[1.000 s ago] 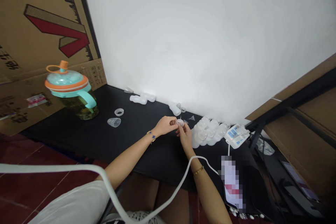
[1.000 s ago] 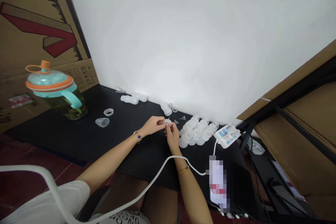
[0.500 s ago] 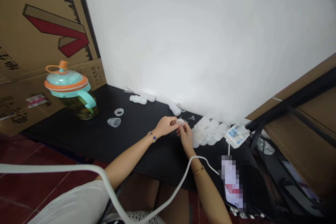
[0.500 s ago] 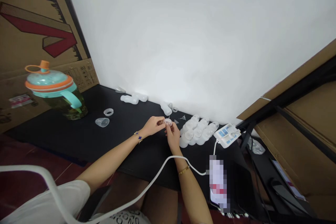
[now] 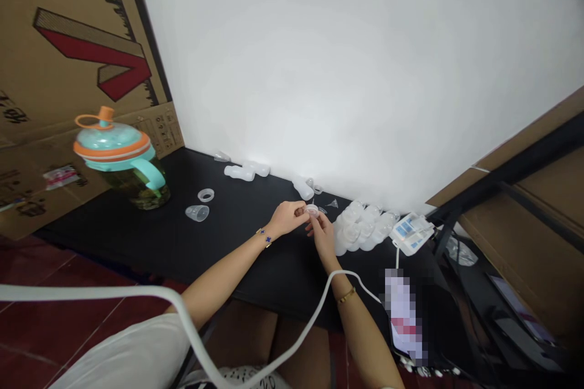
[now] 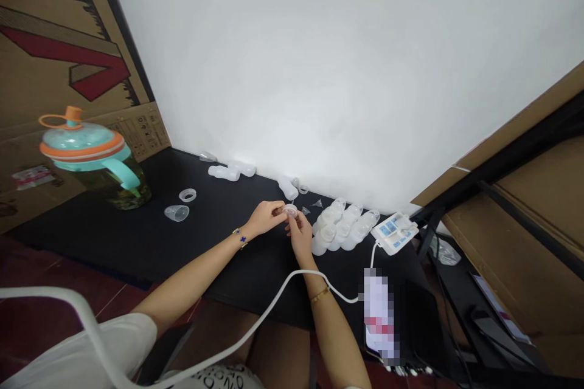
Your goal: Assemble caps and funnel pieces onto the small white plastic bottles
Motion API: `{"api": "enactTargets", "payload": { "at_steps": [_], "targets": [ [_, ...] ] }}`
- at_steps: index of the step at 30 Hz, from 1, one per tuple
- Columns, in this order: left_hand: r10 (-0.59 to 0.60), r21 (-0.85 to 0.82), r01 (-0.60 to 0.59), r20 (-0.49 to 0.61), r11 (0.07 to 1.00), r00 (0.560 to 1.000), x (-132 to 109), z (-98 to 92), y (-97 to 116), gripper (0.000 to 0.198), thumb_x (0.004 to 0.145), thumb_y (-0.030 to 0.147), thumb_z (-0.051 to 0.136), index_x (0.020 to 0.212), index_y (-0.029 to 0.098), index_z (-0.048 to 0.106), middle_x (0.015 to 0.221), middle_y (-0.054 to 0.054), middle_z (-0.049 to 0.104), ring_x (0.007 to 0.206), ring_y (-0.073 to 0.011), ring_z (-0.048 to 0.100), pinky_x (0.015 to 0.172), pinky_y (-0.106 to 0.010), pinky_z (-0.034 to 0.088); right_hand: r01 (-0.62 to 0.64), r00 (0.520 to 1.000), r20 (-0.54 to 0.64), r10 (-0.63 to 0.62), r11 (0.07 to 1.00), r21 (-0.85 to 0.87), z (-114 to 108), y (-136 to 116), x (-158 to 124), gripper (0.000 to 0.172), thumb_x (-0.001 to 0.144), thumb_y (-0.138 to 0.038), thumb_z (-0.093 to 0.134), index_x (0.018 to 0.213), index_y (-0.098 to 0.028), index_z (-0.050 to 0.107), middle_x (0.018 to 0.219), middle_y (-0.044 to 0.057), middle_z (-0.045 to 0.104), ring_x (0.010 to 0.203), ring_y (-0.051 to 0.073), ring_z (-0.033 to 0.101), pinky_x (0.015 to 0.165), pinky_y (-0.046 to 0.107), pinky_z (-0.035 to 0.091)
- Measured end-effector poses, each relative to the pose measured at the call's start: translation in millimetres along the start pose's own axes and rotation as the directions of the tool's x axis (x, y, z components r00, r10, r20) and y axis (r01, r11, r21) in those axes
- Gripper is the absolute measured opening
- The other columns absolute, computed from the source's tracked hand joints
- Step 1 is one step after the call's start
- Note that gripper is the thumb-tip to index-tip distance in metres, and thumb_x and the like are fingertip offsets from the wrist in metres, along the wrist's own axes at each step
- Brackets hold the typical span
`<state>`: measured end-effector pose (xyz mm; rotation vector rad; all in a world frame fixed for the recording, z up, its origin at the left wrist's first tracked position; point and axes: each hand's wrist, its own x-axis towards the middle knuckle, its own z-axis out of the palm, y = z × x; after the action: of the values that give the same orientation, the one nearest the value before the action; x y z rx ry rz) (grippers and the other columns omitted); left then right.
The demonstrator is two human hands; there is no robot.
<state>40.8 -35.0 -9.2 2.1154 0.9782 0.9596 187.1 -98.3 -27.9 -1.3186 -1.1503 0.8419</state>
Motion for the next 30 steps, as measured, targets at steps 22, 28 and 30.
{"api": "enactTargets", "payload": {
  "at_steps": [22, 28, 30],
  "targets": [
    [0.052, -0.078, -0.05, 0.03, 0.996, 0.998, -1.2, 2.7, -0.4, 0.023, 0.091, 0.033, 0.056, 0.074, 0.018, 0.058, 0.064, 0.003, 0.059, 0.057, -0.0109, 0.052, 0.06, -0.023, 0.038, -0.004, 0.997, -0.072, 0.003, 1.0, -0.009, 0.0, -2.8, 0.4, 0.03, 0.086, -0.052, 0.061, 0.086, -0.022, 0.065, 0.068, -0.001, 0.06, 0.058, 0.016, 0.058, 0.049, 0.026, 0.045],
    [0.059, -0.173, -0.045, 0.072, 0.984, 0.996, -2.0, 3.9, 0.9, 0.024, 0.093, 0.038, 0.056, 0.085, 0.017, 0.066, 0.072, 0.001, 0.068, 0.062, -0.0109, 0.057, 0.062, -0.022, 0.042, -0.038, 0.996, -0.079, 0.041, 0.998, 0.046, -2.6, -2.2, 4.0, 0.031, 0.085, -0.052, 0.061, 0.082, -0.021, 0.064, 0.067, -0.001, 0.059, 0.058, 0.015, 0.058, 0.048, 0.025, 0.045],
    [0.045, -0.174, -0.034, 0.06, 0.984, 0.997, -2.2, 4.5, 2.0, 0.026, 0.093, 0.038, 0.056, 0.082, 0.017, 0.065, 0.07, 0.001, 0.066, 0.06, -0.0106, 0.056, 0.061, -0.021, 0.041, -0.027, 0.997, -0.078, 0.03, 0.999, 0.033, -3.0, -2.5, 4.1, 0.031, 0.084, -0.052, 0.062, 0.082, -0.021, 0.064, 0.067, -0.001, 0.059, 0.057, 0.015, 0.057, 0.048, 0.025, 0.045]
  ]
}}
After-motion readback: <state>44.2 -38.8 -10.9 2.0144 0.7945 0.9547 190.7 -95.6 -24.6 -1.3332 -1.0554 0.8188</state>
